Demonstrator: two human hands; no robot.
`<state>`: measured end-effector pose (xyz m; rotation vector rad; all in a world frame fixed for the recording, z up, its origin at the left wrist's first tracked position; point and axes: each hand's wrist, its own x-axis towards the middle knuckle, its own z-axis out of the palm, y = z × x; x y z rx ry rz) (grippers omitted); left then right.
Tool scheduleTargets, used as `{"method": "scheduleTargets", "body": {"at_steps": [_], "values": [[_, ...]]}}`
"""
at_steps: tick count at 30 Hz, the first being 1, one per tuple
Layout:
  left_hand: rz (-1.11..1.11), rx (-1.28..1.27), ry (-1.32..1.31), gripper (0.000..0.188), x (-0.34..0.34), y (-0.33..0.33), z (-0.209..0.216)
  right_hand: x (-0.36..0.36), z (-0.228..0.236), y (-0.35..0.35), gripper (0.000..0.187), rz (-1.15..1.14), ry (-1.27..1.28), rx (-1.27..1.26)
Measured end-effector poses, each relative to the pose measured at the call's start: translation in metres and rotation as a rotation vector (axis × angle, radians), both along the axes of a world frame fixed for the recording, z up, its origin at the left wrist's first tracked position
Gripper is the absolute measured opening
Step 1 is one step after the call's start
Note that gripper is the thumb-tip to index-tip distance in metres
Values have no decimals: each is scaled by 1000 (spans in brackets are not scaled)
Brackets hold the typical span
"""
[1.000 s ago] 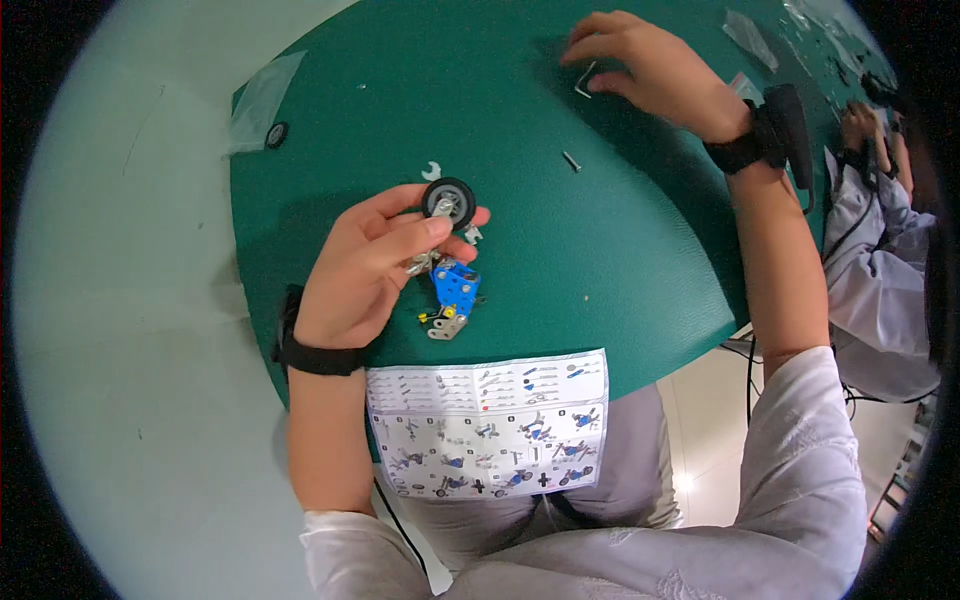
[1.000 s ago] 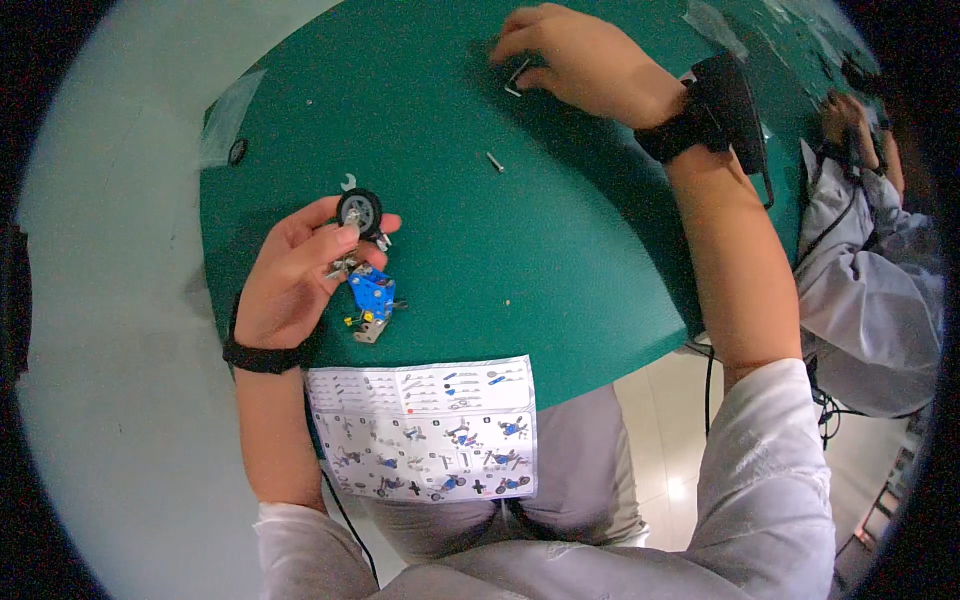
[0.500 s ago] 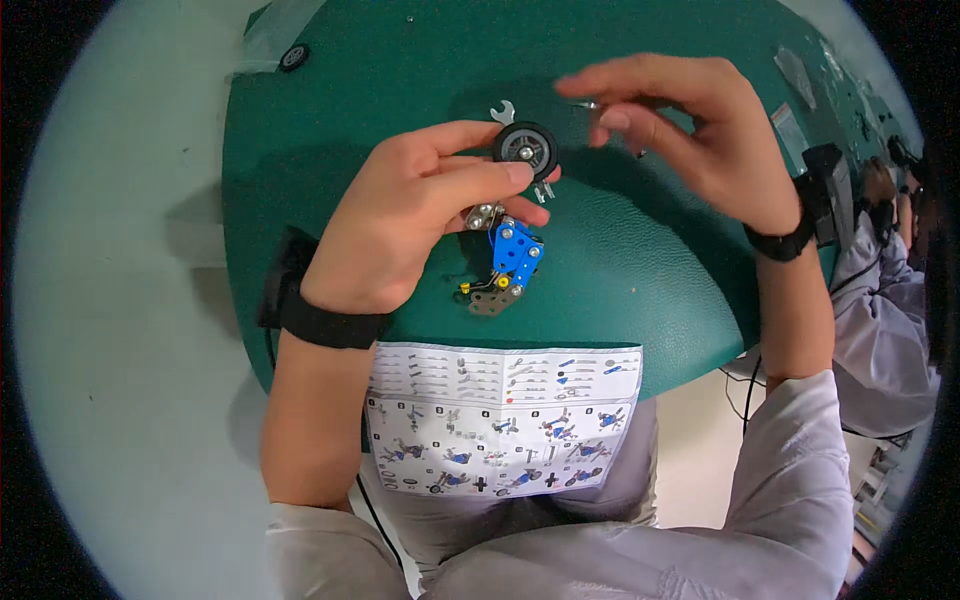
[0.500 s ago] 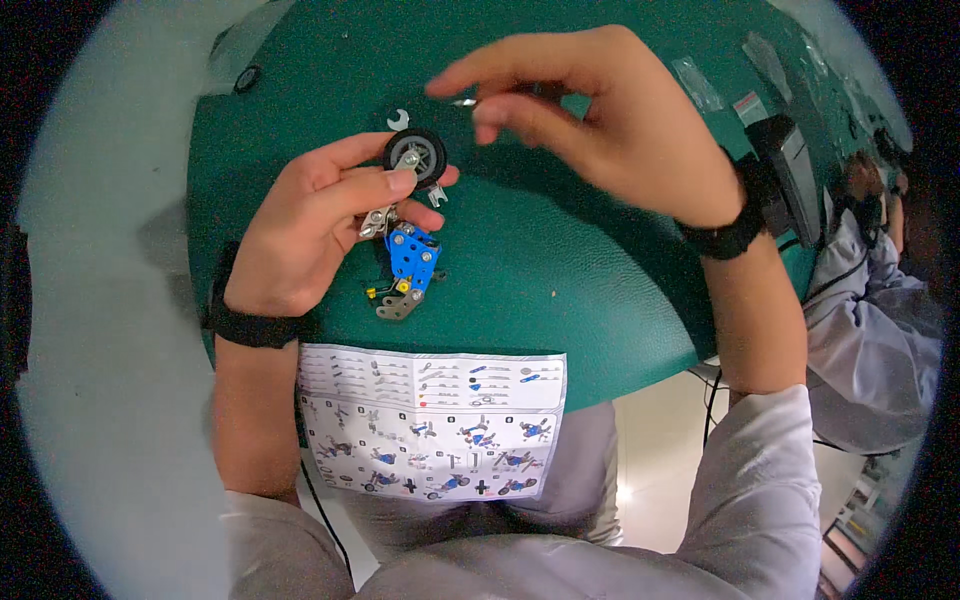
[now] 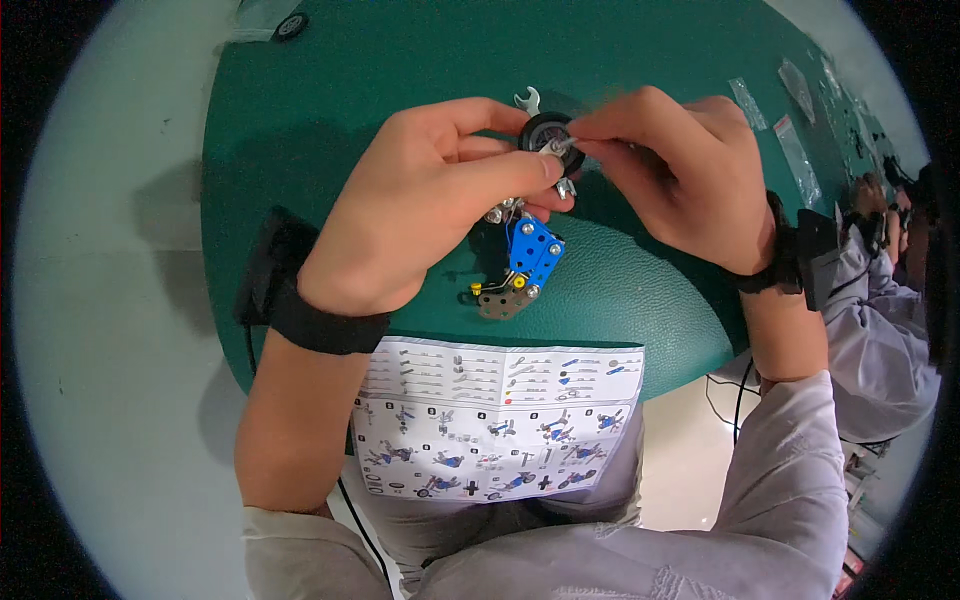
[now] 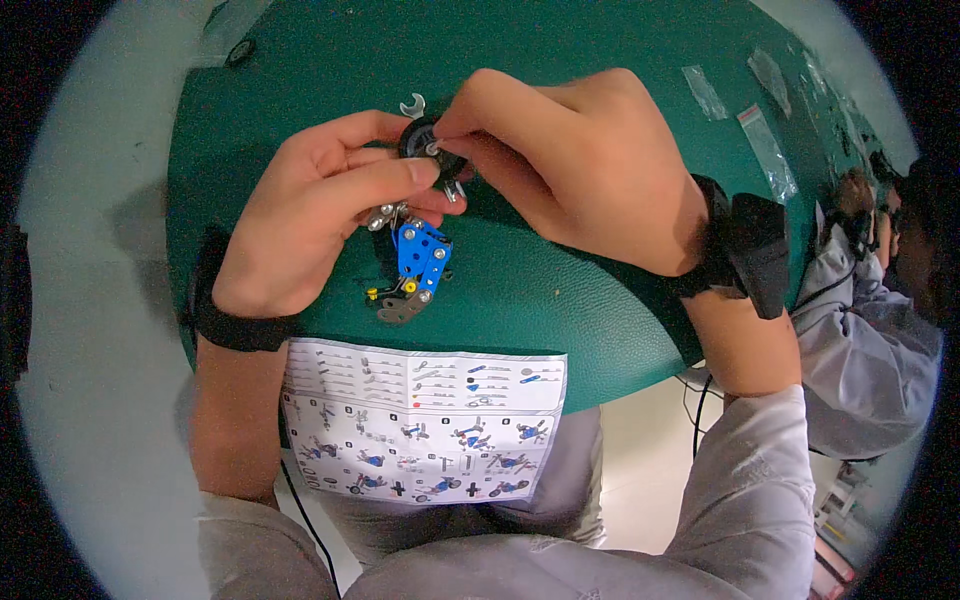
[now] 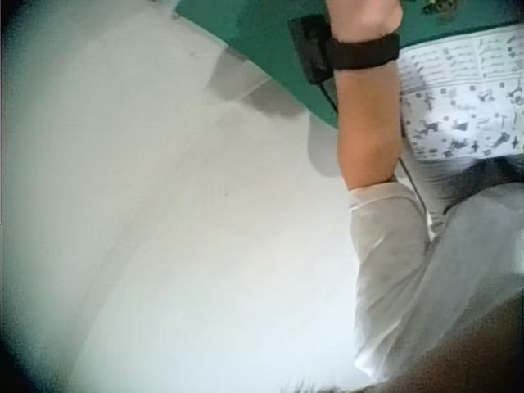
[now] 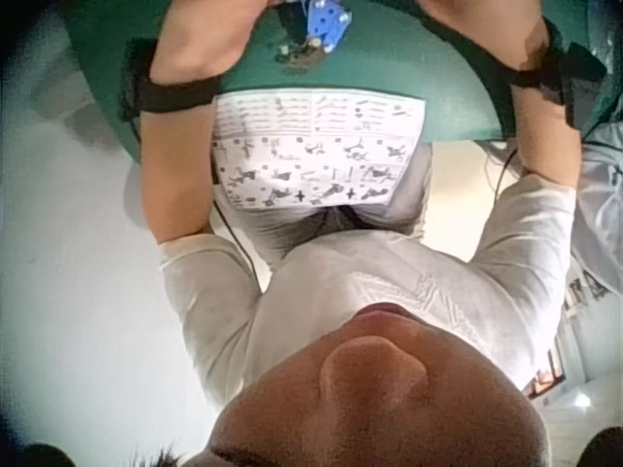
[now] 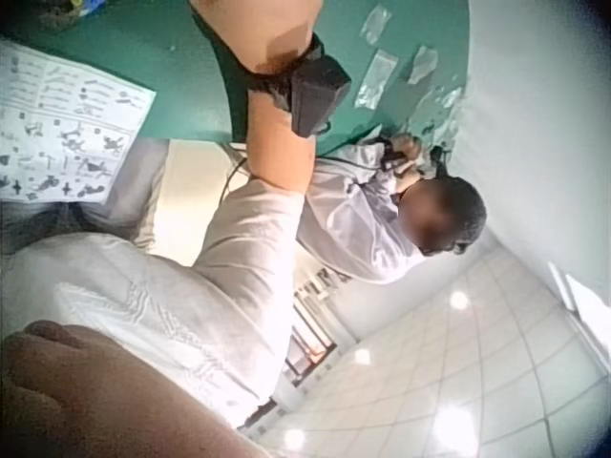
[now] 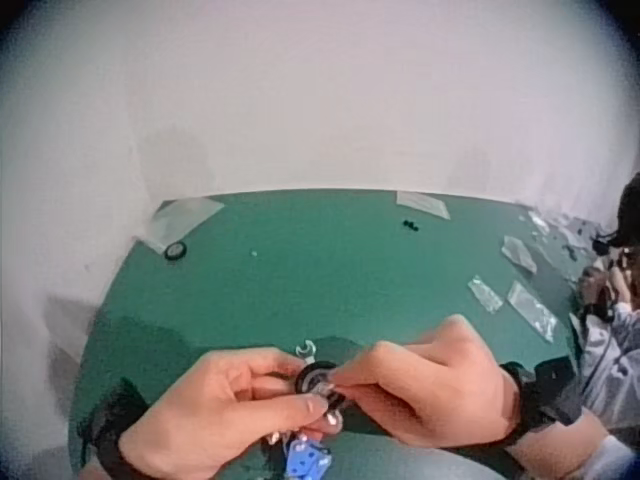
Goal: Assemble a small mechanical motorcycle model using metal and plastic parts.
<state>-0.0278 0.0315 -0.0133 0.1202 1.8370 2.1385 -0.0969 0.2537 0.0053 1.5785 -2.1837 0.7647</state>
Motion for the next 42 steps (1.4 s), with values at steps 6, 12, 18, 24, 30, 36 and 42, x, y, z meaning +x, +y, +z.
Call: {"method": "scheduleTargets", "body": {"at_steps": [6, 12, 18, 24, 30, 36, 42], "values": [[22, -10, 25, 27, 0, 2, 0, 3, -2, 0, 17, 5, 98, 55], [150, -184, 104, 26, 4, 10, 4, 19, 11, -5, 30, -38, 267, 196], [349, -299, 327, 24, 17, 20, 13, 20, 8, -6, 32, -90, 266, 193], [419, -330, 500, 26, 17, 22, 2, 14, -2, -10, 32, -6, 367, -135], [476, -438, 613, 30, 19, 23, 5, 19, 1, -6, 32, 8, 223, -109], [522, -482, 780, 30, 20, 26, 5, 21, -2, -7, 30, -18, 310, -157], [522, -486, 768, 31, 21, 25, 4, 23, -4, -9, 31, -23, 324, -163]]}}
